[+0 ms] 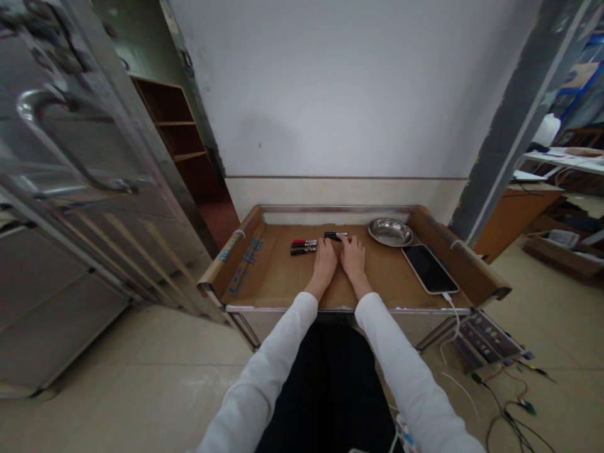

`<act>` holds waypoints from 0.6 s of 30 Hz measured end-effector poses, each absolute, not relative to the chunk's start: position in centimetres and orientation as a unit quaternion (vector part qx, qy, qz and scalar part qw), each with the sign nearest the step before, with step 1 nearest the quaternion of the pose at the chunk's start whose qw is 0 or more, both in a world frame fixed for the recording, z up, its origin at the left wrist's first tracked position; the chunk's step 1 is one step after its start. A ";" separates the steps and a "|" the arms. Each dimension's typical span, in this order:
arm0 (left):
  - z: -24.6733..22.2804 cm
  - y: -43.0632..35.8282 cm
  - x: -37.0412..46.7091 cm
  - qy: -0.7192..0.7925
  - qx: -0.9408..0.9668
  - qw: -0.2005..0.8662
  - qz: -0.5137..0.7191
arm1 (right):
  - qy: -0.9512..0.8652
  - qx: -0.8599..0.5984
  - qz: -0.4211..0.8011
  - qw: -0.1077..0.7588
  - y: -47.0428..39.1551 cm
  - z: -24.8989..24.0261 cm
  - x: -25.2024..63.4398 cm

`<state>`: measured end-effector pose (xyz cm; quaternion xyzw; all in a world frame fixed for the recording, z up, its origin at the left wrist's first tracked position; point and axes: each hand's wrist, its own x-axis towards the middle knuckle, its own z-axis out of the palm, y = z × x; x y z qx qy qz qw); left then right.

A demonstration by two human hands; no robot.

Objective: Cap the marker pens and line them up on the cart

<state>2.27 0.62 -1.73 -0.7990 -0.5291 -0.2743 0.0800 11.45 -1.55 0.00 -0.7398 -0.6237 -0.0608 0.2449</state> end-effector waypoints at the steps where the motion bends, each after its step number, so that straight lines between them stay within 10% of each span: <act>1: -1.8 1.0 2.5 -0.543 -0.790 0.089 -0.269 | -0.611 -0.747 -0.060 0.256 -1.5 0.0 11.5; 18: -1.6 3.2 2.5 -0.540 -0.788 -0.025 -0.294 | -0.598 -0.764 -0.065 0.232 -0.5 -0.7 11.9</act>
